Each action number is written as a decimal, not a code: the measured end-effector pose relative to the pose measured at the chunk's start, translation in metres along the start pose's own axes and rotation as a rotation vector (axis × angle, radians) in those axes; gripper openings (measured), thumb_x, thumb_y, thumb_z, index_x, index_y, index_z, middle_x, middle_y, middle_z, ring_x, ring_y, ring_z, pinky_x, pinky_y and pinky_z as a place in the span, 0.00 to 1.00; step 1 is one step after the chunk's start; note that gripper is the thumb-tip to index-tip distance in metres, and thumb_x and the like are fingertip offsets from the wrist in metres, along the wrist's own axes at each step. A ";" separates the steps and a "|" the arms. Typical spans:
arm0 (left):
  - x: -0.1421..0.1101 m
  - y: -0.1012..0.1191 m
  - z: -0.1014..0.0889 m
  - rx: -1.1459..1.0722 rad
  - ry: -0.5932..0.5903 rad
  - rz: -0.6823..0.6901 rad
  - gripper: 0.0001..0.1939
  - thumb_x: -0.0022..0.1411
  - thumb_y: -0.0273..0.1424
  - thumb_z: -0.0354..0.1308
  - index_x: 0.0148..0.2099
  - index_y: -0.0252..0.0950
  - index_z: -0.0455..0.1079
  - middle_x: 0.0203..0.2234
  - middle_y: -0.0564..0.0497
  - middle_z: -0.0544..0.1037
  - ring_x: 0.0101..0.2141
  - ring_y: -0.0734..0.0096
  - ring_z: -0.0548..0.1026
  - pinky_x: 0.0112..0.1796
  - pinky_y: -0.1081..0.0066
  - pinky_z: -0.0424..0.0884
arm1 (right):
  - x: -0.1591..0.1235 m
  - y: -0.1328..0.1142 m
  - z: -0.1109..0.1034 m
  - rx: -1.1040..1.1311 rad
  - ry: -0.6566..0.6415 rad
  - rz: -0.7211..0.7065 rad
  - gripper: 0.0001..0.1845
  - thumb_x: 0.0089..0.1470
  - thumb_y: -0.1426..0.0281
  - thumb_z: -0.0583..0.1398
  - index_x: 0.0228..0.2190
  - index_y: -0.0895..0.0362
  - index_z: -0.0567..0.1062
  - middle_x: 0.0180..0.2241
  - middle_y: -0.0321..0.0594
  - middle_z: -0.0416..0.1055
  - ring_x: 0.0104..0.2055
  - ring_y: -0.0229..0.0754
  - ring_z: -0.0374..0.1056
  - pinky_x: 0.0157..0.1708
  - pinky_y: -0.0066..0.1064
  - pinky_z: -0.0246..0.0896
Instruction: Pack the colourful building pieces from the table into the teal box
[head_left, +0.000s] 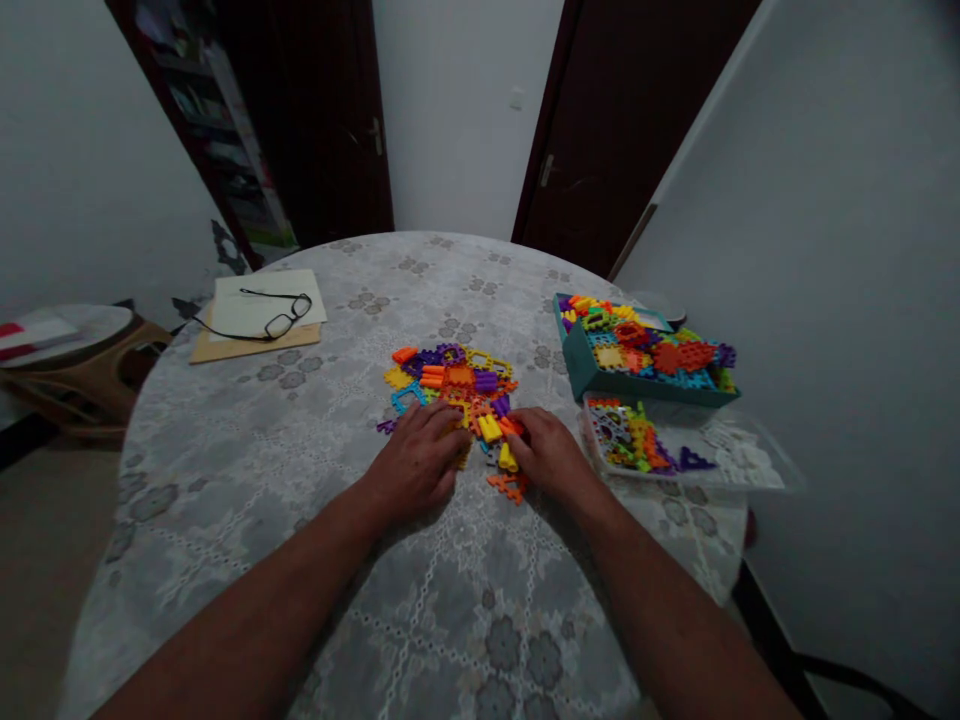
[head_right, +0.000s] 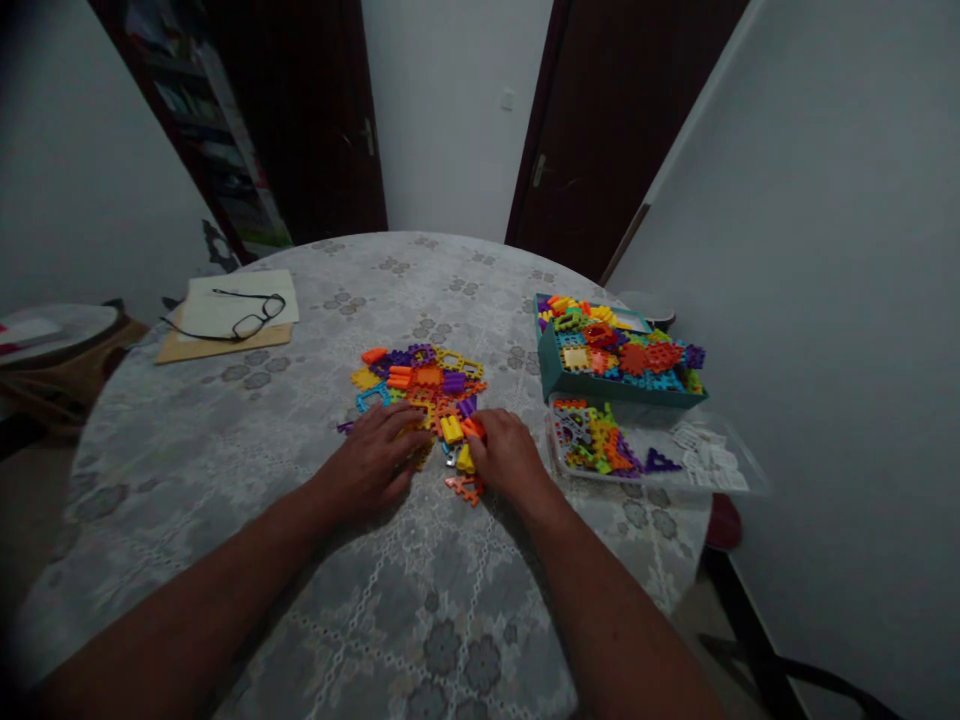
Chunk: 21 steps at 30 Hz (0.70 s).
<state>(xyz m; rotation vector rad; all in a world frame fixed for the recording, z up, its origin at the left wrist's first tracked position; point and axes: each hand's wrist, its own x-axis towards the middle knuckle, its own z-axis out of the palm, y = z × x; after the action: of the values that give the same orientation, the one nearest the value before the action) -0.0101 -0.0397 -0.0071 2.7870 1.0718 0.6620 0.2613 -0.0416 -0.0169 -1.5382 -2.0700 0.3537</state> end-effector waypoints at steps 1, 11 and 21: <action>0.001 0.000 0.001 -0.005 0.010 0.011 0.25 0.61 0.24 0.61 0.60 0.41 0.77 0.63 0.38 0.76 0.67 0.40 0.67 0.68 0.34 0.60 | 0.000 0.000 0.000 0.022 0.013 0.004 0.13 0.66 0.71 0.63 0.51 0.55 0.80 0.48 0.49 0.79 0.52 0.51 0.73 0.57 0.44 0.67; 0.007 -0.003 0.007 -0.114 0.208 0.025 0.19 0.74 0.34 0.60 0.64 0.41 0.73 0.55 0.39 0.82 0.57 0.49 0.79 0.60 0.47 0.74 | 0.003 -0.024 -0.014 0.428 0.068 0.025 0.09 0.64 0.71 0.65 0.46 0.52 0.82 0.40 0.38 0.79 0.40 0.42 0.75 0.43 0.34 0.70; 0.006 -0.004 0.003 -0.573 0.153 -0.245 0.12 0.74 0.43 0.61 0.51 0.44 0.79 0.42 0.47 0.87 0.39 0.58 0.85 0.42 0.60 0.81 | -0.001 -0.040 0.003 0.446 -0.034 -0.138 0.11 0.67 0.65 0.66 0.49 0.52 0.83 0.39 0.37 0.81 0.36 0.41 0.75 0.39 0.31 0.69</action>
<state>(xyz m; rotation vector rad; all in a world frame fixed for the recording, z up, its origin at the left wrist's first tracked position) -0.0078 -0.0325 -0.0085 2.1119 1.0218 0.9768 0.2281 -0.0549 0.0004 -1.1250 -1.9406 0.7357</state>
